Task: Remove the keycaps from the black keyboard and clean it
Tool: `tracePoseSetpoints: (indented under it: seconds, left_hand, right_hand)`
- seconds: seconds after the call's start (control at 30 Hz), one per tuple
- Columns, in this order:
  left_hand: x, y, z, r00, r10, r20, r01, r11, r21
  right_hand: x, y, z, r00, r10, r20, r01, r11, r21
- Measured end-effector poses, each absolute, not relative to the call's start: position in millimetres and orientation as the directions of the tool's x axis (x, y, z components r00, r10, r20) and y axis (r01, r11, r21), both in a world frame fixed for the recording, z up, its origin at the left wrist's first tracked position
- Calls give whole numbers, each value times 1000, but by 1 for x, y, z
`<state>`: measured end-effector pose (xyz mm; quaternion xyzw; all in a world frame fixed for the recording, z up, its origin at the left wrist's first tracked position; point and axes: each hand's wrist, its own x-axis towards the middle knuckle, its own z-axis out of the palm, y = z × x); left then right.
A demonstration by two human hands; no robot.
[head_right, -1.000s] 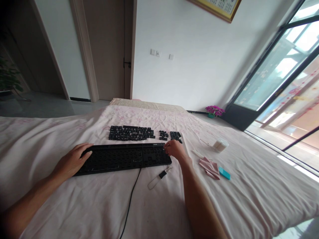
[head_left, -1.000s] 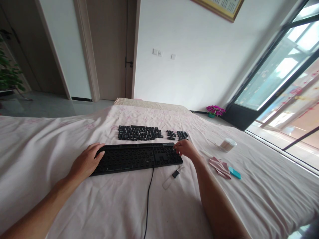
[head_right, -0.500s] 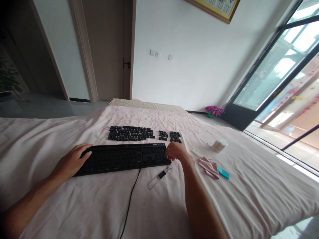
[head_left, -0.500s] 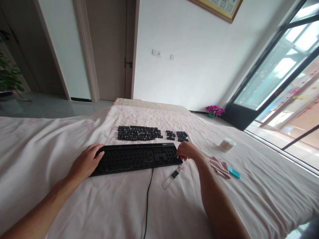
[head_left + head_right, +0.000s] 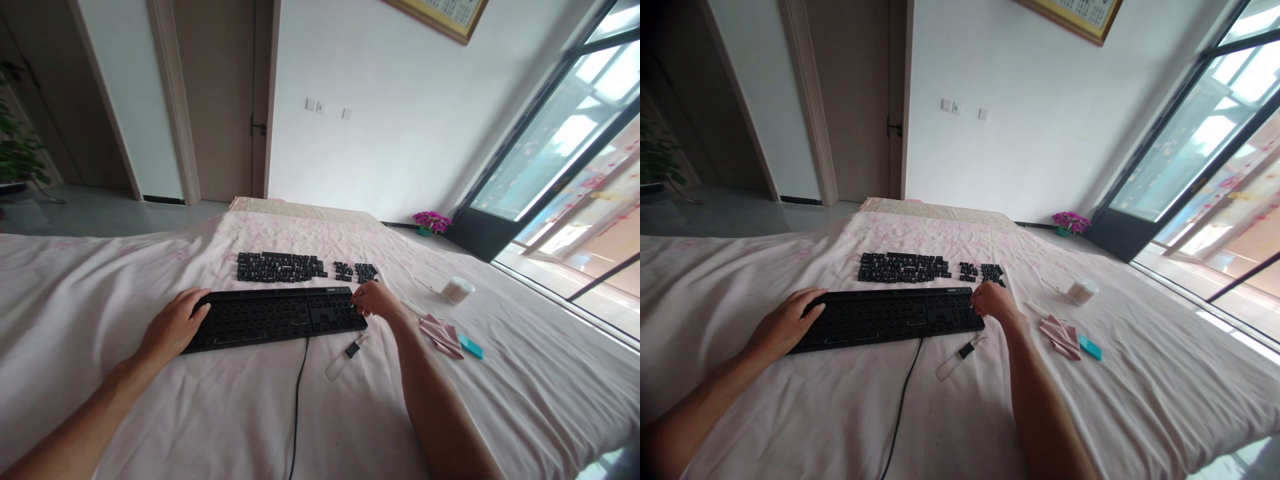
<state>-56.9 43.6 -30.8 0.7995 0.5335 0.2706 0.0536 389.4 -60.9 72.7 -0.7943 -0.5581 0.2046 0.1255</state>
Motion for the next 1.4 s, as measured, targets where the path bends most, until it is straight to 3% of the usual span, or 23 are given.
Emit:
tracePoseSetpoints:
  seconds: [0.17,0.27,0.53,0.7,0.83,1.1,1.4]
  left_hand:
    - [-56,42,-29,293,877,380,819,-435,374]
    - [-54,40,-26,276,888,367,826,-415,381]
    - [-54,39,-27,263,887,379,826,-410,387]
    - [-54,39,-27,255,885,390,823,-410,392]
    - [-53,38,-25,250,886,389,823,-407,396]
    - [-50,33,-19,233,893,385,815,-395,424]
    - [-53,38,-25,247,889,386,814,-406,414]
  right_hand:
    - [393,-61,66,232,919,-320,843,-354,-405]
    - [394,-59,63,208,923,-323,834,-340,-435]
    - [359,-50,54,120,985,-122,573,-169,-802]
    - [308,-41,38,-33,998,-52,406,-34,-913]
    - [278,-29,28,-37,999,7,487,24,-873]
    - [263,-16,26,-22,970,241,742,177,-647]
    - [265,-18,26,-67,963,261,822,202,-532]
